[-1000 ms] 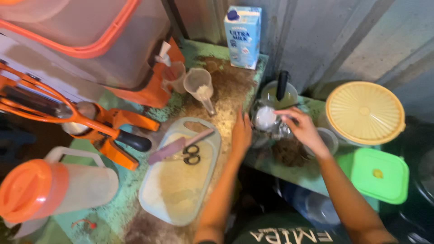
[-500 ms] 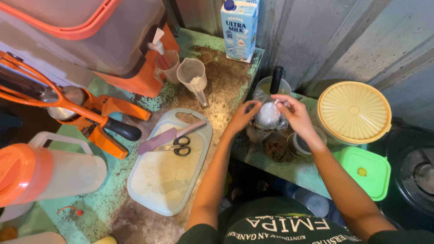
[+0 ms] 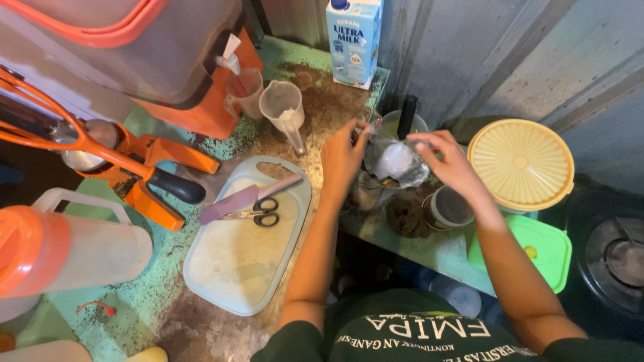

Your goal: The person cleans a countertop by moving containers and artificial flowers aside and wiping the surface with a cloth. The person also wipes down a large water jug before returning the items to their positions on the counter.

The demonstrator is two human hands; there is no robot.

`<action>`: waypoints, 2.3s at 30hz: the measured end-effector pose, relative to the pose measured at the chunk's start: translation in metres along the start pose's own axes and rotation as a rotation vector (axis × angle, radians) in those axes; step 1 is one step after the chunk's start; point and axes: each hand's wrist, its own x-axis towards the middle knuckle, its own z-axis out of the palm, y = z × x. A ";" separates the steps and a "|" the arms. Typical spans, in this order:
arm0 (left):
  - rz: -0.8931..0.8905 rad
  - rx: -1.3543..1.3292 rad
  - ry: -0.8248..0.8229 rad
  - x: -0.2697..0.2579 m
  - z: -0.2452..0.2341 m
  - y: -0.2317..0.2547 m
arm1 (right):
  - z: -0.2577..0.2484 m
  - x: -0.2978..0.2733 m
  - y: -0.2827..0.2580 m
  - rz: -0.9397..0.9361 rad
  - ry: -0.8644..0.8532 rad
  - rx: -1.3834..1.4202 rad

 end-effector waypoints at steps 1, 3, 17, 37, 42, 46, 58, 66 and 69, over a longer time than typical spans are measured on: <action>0.003 -0.002 0.005 0.001 -0.003 0.002 | -0.005 0.001 -0.010 -0.005 0.001 -0.003; 0.035 -0.007 0.035 0.000 -0.007 0.005 | -0.011 -0.001 -0.028 0.495 -0.249 0.310; 0.014 -0.332 0.045 -0.007 -0.016 0.002 | -0.014 0.018 -0.025 0.230 0.042 0.479; 0.017 -0.414 -0.232 -0.084 0.150 -0.134 | 0.077 -0.057 0.106 0.385 -0.351 0.409; 0.072 -0.368 -0.193 -0.085 0.168 -0.153 | 0.100 -0.022 0.061 0.295 0.144 0.569; -0.064 -0.602 -0.333 -0.090 0.163 -0.170 | 0.122 -0.029 0.088 0.175 0.179 0.451; -0.090 -0.893 -0.405 -0.124 0.204 -0.239 | 0.140 -0.061 0.118 0.301 0.115 0.327; -0.063 -0.621 -0.294 -0.129 0.202 -0.249 | 0.135 -0.054 0.124 0.425 0.061 0.364; -0.020 -0.524 -0.263 -0.132 0.198 -0.248 | 0.138 -0.066 0.136 0.513 -0.007 0.305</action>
